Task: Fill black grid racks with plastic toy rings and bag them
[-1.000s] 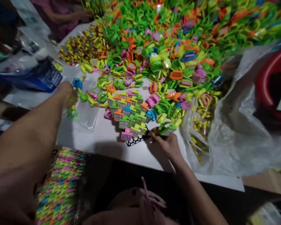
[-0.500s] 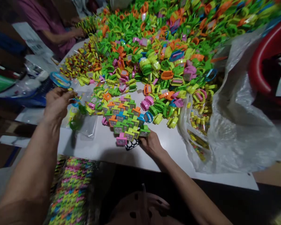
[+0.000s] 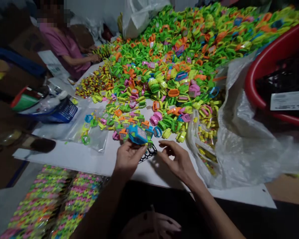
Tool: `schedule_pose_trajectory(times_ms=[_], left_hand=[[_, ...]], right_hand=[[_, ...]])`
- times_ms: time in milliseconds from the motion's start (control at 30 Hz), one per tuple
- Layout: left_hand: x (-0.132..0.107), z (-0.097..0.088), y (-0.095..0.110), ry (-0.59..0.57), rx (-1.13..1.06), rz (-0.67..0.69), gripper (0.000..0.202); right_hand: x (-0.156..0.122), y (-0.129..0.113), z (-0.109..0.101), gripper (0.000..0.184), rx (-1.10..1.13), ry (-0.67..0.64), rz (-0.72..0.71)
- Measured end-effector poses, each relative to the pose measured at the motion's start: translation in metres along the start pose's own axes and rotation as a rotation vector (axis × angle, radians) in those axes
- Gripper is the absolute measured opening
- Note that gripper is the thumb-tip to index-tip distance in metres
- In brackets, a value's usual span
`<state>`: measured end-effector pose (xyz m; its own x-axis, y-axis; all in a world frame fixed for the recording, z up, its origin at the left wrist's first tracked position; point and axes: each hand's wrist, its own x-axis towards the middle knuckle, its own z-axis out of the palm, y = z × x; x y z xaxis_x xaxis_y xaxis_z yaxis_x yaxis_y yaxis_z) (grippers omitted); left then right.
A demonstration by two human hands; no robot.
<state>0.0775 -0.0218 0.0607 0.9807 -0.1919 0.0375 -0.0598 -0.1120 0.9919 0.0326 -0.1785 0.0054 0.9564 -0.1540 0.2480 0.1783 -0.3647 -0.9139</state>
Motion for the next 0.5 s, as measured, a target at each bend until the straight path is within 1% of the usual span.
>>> schedule_pose_trajectory(times_ms=[33,100,167,200,233,300,333,367,400,433,500], left_hand=[[-0.003,0.007,-0.003,-0.031,-0.001,-0.012,0.029],[-0.010,0.016,-0.005,-0.102,0.039,-0.003,0.022],[-0.012,0.016,-0.001,-0.193,0.129,0.065,0.019],[-0.009,0.013,0.005,-0.232,0.199,0.122,0.020],[-0.004,0.008,0.011,-0.249,0.287,0.198,0.022],[0.015,0.000,0.024,-0.208,0.516,0.379,0.028],[0.027,-0.002,0.029,-0.187,0.642,0.471,0.030],[0.040,-0.002,0.032,-0.195,0.760,0.555,0.032],[0.052,-0.001,0.032,-0.252,0.869,0.616,0.034],[0.063,0.003,0.029,-0.358,0.964,0.655,0.036],[0.078,0.012,0.019,-0.610,1.108,0.664,0.034]], right_hand=[[-0.004,-0.009,-0.004,0.030,0.023,0.001,-0.035],[-0.007,-0.023,-0.007,0.025,0.035,0.006,-0.094],[-0.005,-0.028,-0.009,0.015,0.036,0.067,-0.076],[-0.003,-0.028,-0.011,0.011,0.042,0.115,-0.045],[-0.001,-0.026,-0.014,0.011,0.054,0.165,-0.006],[0.005,-0.015,-0.019,0.018,0.086,0.258,0.082],[0.008,-0.007,-0.018,0.021,0.101,0.275,0.123],[0.011,0.004,-0.015,0.024,0.117,0.258,0.167],[0.014,0.015,-0.009,0.027,0.137,0.218,0.217],[0.016,0.027,-0.001,0.028,0.163,0.168,0.267],[0.021,0.050,0.018,0.025,0.236,0.101,0.333]])
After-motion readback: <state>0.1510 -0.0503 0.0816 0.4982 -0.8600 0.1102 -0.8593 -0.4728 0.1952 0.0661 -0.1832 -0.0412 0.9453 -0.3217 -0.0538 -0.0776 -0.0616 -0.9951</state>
